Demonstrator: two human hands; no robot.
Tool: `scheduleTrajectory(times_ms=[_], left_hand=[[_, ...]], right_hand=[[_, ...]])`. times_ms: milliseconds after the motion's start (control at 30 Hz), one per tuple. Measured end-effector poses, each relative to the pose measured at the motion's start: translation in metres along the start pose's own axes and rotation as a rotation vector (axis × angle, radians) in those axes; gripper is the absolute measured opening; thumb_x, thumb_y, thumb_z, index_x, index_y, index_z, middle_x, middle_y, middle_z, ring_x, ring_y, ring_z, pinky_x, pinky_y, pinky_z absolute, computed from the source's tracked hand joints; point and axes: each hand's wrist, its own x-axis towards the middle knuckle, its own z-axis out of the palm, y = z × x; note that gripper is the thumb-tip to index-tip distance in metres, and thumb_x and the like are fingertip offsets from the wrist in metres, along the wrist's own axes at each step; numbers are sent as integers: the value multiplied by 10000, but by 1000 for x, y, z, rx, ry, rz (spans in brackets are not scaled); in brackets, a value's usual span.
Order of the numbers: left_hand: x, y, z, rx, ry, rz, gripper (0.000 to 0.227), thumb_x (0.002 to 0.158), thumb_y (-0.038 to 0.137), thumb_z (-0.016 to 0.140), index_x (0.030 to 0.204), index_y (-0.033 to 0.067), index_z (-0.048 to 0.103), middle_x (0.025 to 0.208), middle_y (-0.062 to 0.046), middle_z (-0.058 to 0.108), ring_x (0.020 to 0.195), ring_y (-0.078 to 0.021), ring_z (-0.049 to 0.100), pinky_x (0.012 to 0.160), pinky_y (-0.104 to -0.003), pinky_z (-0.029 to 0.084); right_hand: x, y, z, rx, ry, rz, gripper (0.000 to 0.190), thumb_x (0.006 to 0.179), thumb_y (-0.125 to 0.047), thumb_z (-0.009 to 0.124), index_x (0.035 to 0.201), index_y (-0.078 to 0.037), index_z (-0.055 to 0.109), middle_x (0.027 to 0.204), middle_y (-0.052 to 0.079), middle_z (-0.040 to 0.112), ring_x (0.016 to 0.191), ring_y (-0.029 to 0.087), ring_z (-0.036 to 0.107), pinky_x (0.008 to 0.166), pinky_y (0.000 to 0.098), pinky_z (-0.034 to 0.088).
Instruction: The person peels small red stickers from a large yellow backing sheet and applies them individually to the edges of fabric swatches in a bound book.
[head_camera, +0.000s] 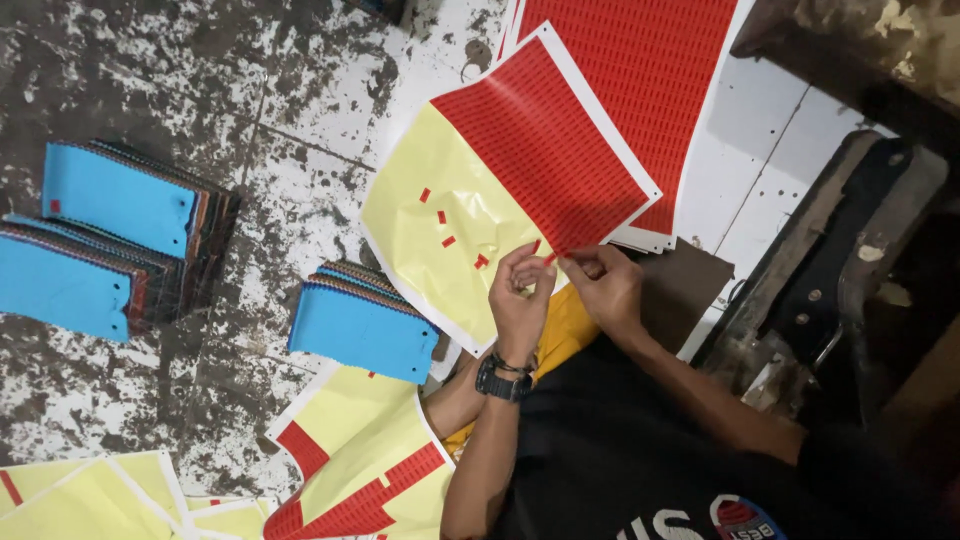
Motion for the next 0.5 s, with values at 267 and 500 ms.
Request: scheduleTrajectory(times_ms=[267, 500], left_hand=[[3, 9, 8, 6, -78, 126, 592, 827, 52, 819, 1363, 15, 570, 1185, -191, 655, 1001, -257, 720, 918, -354, 580], [7, -15, 18, -137, -123, 83, 627, 843, -57, 752, 1420, 26, 521, 1211, -146, 607, 870, -142, 691, 862, -281, 592]], right_hand=[[1, 19, -21, 476, -178, 45, 152, 833, -112, 835, 968, -62, 789, 1044, 108, 707, 986, 181, 653, 927, 353, 511], [5, 28, -21, 523, -283, 146, 325, 837, -130, 771, 1145, -27, 763, 1047, 137, 688, 973, 203, 678, 858, 352, 551]])
